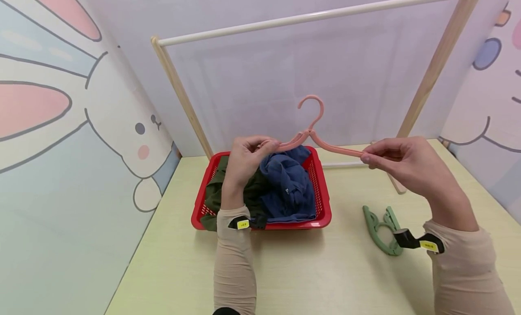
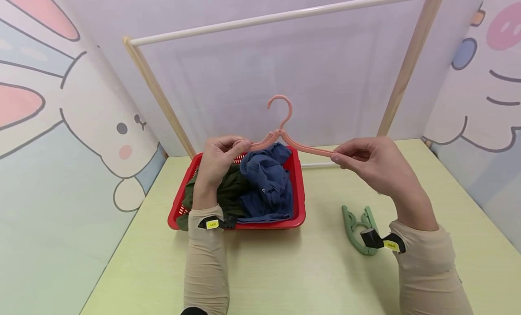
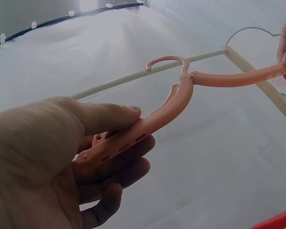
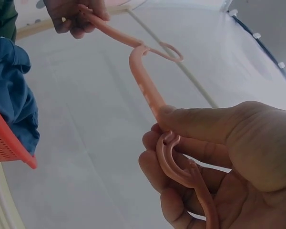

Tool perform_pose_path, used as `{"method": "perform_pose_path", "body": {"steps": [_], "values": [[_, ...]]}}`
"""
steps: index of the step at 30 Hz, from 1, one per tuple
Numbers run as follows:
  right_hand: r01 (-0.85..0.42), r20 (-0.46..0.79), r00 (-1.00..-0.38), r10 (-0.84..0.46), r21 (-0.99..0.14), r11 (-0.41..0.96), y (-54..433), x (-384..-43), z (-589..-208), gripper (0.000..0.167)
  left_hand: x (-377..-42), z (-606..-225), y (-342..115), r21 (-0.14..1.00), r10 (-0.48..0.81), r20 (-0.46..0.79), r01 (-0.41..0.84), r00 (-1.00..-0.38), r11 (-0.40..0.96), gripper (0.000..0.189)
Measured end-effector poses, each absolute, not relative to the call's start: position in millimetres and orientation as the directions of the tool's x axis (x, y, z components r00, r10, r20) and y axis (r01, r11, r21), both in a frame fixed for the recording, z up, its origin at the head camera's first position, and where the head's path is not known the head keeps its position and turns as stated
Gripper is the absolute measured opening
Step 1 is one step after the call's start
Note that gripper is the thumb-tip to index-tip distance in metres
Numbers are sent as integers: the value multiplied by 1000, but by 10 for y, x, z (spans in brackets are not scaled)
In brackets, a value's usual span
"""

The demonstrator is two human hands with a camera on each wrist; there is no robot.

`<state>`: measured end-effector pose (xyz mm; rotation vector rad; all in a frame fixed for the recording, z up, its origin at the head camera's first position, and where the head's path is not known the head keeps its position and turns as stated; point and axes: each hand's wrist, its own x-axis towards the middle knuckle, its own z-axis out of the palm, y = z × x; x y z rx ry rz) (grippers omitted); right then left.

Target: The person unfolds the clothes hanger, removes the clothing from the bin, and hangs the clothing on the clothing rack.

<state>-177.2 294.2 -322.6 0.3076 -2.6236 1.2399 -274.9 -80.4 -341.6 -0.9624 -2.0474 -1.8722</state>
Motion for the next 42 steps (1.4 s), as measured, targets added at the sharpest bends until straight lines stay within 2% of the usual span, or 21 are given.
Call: {"method": "perform_pose_path", "body": {"steps": [7, 17, 24, 32, 42], "values": [[-269, 283, -956, -77, -742, 614, 2923, -1773, -3213, 16, -2748, -3409, -785, 823, 216, 560, 568, -800, -30, 16], [-259, 288, -956, -56, -738, 624, 2966, -1764, -3215, 20, -2749, -3408, -809, 823, 165, 566, 564, -808, -60, 17], [-221, 276, -961, -19, -724, 654, 3027, -1744, -3201, 22, -2746, -3396, -850, 838, 163, 545, 539, -822, -85, 18], [-207, 268, -963, 8, -763, 612, 3139, -1727, -3204, 24, -2740, -3393, -899, 835, 166, 550, 544, -819, -83, 18], [-253, 331, -943, 44, -794, 553, 3203, -1686, -3181, 20, -2744, -3397, -986, 828, 152, 560, 559, -815, -51, 20]]}}
